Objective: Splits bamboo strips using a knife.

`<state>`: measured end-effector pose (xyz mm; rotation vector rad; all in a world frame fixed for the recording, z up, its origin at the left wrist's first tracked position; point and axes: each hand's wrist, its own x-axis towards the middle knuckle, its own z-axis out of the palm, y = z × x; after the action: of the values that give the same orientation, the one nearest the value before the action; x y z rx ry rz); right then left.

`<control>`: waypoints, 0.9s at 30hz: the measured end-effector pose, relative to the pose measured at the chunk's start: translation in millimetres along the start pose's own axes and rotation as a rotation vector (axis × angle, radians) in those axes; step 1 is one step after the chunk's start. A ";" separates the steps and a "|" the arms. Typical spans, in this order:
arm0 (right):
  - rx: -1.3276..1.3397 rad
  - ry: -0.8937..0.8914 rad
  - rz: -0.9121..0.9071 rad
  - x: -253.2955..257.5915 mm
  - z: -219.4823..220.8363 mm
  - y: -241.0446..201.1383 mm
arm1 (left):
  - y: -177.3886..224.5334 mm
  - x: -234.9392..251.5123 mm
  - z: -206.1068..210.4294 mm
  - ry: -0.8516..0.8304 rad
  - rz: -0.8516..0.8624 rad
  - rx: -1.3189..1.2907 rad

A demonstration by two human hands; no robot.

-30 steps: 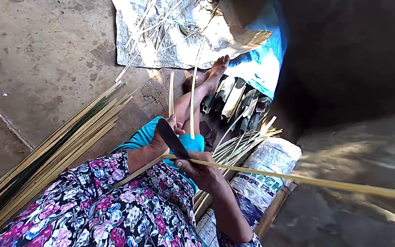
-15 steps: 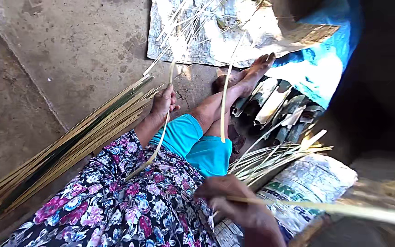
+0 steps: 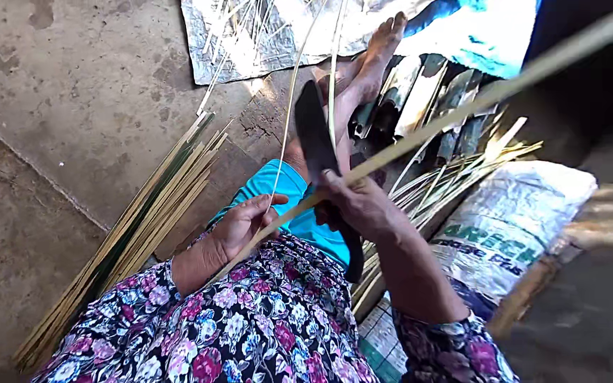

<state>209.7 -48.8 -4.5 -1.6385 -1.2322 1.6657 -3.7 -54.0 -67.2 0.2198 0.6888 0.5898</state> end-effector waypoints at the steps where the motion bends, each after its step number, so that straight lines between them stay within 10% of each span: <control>1: -0.015 -0.049 0.005 0.2 8.8 1.2 | -0.1 4.7 -0.2 0.039 -0.013 -0.052; 13: -0.177 -0.426 -0.136 -11.0 53.4 17.3 | 5.1 19.6 24.2 0.285 0.093 -0.208; 20: -0.575 -0.011 -0.523 -13.3 74.2 32.5 | 13.1 34.1 20.7 0.354 0.155 -0.245; 23: -0.368 -0.232 -0.403 -18.5 56.7 28.5 | 14.2 36.3 14.4 0.403 0.201 -0.214; 27: -0.516 -0.496 -0.700 -30.9 32.3 20.7 | 27.3 55.7 -16.8 0.528 0.293 -0.262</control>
<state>188.5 -92.9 -10.5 -0.8306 -2.3015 1.3784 7.8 0.5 -99.3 -0.0899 1.0867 1.0291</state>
